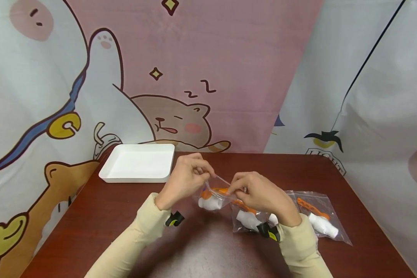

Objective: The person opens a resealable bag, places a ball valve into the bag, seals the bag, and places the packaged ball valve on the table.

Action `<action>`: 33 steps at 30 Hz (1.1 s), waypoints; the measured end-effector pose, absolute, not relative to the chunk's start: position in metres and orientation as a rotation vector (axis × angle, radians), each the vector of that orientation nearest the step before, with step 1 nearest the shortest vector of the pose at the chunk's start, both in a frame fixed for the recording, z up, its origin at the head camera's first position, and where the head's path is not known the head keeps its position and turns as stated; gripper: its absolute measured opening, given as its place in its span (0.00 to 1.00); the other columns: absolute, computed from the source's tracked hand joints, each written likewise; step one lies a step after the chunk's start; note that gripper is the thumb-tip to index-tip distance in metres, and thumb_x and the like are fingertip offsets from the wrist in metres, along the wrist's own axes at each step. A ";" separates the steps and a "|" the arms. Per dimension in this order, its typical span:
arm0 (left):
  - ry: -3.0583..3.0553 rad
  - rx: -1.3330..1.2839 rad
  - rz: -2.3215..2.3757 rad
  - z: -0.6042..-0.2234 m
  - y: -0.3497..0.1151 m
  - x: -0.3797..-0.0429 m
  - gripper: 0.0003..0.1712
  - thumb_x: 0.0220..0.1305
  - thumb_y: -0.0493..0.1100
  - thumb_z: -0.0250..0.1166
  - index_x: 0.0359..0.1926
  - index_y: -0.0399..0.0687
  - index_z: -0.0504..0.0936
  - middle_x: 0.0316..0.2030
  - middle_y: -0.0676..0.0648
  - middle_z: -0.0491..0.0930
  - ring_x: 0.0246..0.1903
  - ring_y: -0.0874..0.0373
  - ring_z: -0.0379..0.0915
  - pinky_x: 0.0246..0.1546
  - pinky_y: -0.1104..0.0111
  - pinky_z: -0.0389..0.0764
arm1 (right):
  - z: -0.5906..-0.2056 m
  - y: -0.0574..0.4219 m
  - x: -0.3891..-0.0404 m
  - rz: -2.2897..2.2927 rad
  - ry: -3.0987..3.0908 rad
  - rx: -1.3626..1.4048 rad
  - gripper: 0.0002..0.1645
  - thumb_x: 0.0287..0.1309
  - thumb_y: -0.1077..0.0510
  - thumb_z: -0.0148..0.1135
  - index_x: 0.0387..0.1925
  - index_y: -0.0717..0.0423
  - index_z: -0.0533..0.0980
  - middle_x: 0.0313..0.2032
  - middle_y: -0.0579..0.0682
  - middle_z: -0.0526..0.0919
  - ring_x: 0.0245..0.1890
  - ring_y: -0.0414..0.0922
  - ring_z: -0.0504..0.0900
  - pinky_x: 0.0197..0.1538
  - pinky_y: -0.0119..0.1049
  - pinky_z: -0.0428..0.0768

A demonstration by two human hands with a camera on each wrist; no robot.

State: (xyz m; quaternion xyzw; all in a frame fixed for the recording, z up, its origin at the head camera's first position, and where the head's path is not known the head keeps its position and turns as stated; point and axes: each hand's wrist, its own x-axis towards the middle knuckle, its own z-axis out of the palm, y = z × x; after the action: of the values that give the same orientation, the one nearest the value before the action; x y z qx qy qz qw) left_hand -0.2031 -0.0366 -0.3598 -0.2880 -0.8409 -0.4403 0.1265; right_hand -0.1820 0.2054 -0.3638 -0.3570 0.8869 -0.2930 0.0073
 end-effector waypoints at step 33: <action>-2.297 -1.564 -1.284 -0.371 -0.068 -0.222 0.04 0.66 0.42 0.70 0.34 0.56 0.85 0.36 0.59 0.82 0.39 0.66 0.79 0.45 0.67 0.84 | -0.349 0.236 -0.186 -1.272 2.818 -1.217 0.06 0.63 0.57 0.70 0.37 0.40 0.83 0.35 0.37 0.84 0.31 0.35 0.79 0.29 0.30 0.80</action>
State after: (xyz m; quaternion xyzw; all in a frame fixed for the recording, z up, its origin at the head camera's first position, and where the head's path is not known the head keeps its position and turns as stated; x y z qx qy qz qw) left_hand -0.2223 -0.0675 -0.3706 -0.5105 -0.7498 -0.4190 0.0401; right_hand -0.1857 0.2360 -0.3494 -0.3648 0.8446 -0.3812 -0.0905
